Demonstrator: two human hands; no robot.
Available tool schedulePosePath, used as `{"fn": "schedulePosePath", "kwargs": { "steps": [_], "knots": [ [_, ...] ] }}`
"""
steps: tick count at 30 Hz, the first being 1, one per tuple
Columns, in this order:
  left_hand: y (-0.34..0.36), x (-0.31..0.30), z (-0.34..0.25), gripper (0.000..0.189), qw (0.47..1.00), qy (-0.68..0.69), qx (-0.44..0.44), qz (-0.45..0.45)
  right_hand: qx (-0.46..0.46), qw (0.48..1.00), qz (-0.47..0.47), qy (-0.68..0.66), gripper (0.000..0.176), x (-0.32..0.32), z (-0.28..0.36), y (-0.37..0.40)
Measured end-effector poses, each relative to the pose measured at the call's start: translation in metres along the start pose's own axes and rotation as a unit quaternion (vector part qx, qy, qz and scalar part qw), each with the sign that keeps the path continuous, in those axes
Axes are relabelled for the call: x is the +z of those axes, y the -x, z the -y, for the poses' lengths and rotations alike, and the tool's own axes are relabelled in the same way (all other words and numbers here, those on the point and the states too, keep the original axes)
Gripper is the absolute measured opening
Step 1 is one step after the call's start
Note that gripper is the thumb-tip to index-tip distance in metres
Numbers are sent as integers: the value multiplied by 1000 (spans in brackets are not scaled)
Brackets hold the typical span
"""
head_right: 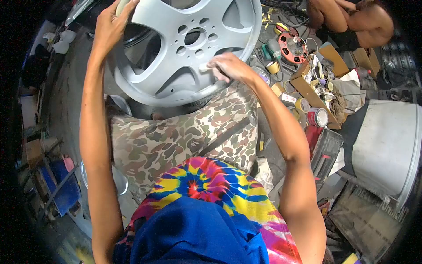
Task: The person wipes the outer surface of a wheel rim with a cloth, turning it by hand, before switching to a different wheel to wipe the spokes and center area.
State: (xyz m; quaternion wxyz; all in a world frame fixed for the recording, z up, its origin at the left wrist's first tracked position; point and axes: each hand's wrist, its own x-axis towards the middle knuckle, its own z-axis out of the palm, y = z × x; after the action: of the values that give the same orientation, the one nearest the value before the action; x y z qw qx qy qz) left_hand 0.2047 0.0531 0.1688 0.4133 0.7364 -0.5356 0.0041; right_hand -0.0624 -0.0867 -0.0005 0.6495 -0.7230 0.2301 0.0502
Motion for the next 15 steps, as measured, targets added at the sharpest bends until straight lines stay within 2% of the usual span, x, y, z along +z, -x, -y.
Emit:
{"fn": "schedulePosePath", "kwargs": {
  "steps": [1,3,5,7,8,9,12,13,15],
  "knots": [
    [-1,-1,0,34,1000,-11,-11,7,2,1000,-3,2,32,4,-7,11],
    [0,-1,-6,34,1000,-21,-20,13,-11,982,-186,-28,32,11,-33,20],
    [3,-6,-15,35,999,-47,-17,17,-47,978,-201,-17,38,14,-49,12],
    [1,-2,-5,35,999,-31,-2,9,-56,947,-274,-156,45,31,-48,-2],
    [-1,0,2,35,1000,-11,12,1,-51,935,-273,-219,40,36,-49,-11],
    [-1,0,2,35,1000,-12,13,3,-52,935,-274,-221,40,43,-47,-17],
    [-3,0,0,36,1000,-22,17,1,-125,881,-336,-307,23,63,-38,-37],
    [-2,-1,-2,36,1000,-28,1,5,-125,881,-336,-307,23,66,-37,-44],
    [-1,-2,-4,37,999,-34,-16,11,-53,872,-357,-330,25,70,-34,-54]
  ]
}}
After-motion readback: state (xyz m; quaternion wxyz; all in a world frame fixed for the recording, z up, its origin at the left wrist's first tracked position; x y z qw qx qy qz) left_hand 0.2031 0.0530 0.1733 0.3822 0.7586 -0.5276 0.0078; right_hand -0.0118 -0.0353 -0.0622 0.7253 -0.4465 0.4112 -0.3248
